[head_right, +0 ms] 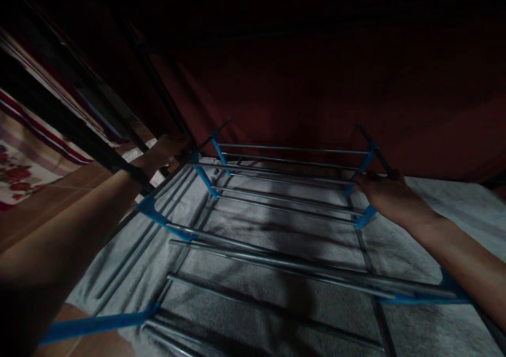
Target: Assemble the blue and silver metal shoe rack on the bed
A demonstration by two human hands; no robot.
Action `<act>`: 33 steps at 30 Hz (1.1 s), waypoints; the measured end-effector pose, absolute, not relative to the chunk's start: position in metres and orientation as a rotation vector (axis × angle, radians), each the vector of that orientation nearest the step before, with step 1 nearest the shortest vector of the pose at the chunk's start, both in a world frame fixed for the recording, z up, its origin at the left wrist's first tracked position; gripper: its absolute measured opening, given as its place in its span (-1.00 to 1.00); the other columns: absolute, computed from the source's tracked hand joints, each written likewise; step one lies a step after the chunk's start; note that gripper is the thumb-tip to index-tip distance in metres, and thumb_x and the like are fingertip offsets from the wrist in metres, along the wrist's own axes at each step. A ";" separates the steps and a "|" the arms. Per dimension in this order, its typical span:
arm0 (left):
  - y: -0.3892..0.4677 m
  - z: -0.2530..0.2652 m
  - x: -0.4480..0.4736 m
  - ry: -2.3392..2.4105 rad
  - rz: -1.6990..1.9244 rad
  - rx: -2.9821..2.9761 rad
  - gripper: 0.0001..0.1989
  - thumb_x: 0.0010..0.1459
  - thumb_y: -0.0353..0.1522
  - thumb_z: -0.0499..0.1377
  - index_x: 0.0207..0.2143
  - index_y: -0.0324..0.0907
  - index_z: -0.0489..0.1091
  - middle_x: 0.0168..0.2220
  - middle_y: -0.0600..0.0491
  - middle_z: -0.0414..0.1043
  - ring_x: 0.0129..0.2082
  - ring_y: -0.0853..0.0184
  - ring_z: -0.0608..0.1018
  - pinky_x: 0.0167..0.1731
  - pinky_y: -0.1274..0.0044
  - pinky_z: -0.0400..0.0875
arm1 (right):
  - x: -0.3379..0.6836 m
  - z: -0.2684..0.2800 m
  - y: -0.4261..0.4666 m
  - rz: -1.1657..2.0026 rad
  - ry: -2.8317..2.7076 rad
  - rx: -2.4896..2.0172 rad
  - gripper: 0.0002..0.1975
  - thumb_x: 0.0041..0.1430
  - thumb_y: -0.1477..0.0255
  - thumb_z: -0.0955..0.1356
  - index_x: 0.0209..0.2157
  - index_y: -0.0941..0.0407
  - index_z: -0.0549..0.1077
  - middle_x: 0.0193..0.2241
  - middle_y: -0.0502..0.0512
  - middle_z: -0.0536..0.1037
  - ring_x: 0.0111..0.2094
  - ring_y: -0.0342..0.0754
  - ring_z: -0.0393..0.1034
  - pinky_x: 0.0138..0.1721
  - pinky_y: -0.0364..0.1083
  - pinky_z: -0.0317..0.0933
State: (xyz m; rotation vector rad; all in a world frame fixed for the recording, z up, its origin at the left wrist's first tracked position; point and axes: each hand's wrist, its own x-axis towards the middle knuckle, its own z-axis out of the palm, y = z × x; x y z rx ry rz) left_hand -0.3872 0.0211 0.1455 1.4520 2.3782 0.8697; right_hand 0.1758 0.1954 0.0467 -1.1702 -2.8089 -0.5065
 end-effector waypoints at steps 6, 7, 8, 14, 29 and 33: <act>0.006 0.124 -0.400 1.966 0.766 1.366 -0.60 0.40 -0.19 0.00 0.09 -0.27 0.37 -0.04 0.01 0.55 -0.11 0.38 0.53 -0.07 0.45 0.52 | 0.178 0.038 0.204 -0.505 -2.816 -1.181 -0.66 0.38 0.36 0.12 -0.02 0.05 0.46 -0.01 0.29 0.54 -0.03 0.19 0.46 0.06 0.19 0.09; 0.005 0.122 -0.399 1.927 0.783 1.360 -0.60 0.41 -0.18 0.00 0.10 -0.25 0.36 -0.04 0.01 0.54 -0.13 0.39 0.53 -0.06 0.42 0.53 | 0.178 0.037 0.204 -0.500 -2.815 -1.185 -0.65 0.38 0.36 0.13 0.01 0.04 0.45 0.00 0.29 0.53 -0.01 0.20 0.45 0.07 0.20 0.09; 0.003 0.122 -0.399 1.905 0.794 1.363 -0.61 0.42 -0.20 -0.01 0.11 -0.25 0.35 -0.03 0.01 0.53 -0.14 0.40 0.51 -0.05 0.38 0.53 | 0.178 0.037 0.205 -0.494 -2.813 -1.193 -0.65 0.37 0.37 0.14 0.03 0.04 0.44 -0.01 0.29 0.53 -0.01 0.20 0.44 0.07 0.20 0.08; -0.007 0.119 -0.405 1.793 0.791 1.394 -0.68 0.44 -0.36 -0.05 0.17 -0.22 0.28 0.05 0.03 0.49 -0.08 0.41 0.46 0.01 0.29 0.51 | 0.173 0.043 0.198 -0.436 -2.830 -1.241 -0.59 0.34 0.40 0.14 0.11 0.09 0.42 -0.11 0.30 0.57 -0.06 0.20 0.46 0.07 0.19 0.08; -0.001 0.116 -0.409 1.765 0.909 1.203 -0.63 0.25 -0.28 0.27 0.07 -0.20 0.38 0.09 0.09 0.50 0.04 0.35 0.48 0.18 0.28 0.42 | 0.162 0.056 0.188 -0.444 -2.859 -1.407 -0.58 0.37 0.40 0.13 0.15 0.06 0.40 -0.19 0.26 0.57 -0.15 0.19 0.48 0.01 0.20 0.07; 0.003 0.118 -0.411 1.804 0.824 1.271 -0.51 0.16 -0.07 0.31 0.01 -0.18 0.42 0.02 0.11 0.52 0.01 0.32 0.48 0.15 0.22 0.44 | 0.161 0.057 0.186 -0.436 -2.852 -1.445 -0.58 0.38 0.41 0.13 0.18 0.06 0.37 -0.14 0.28 0.56 -0.15 0.18 0.47 0.02 0.21 0.05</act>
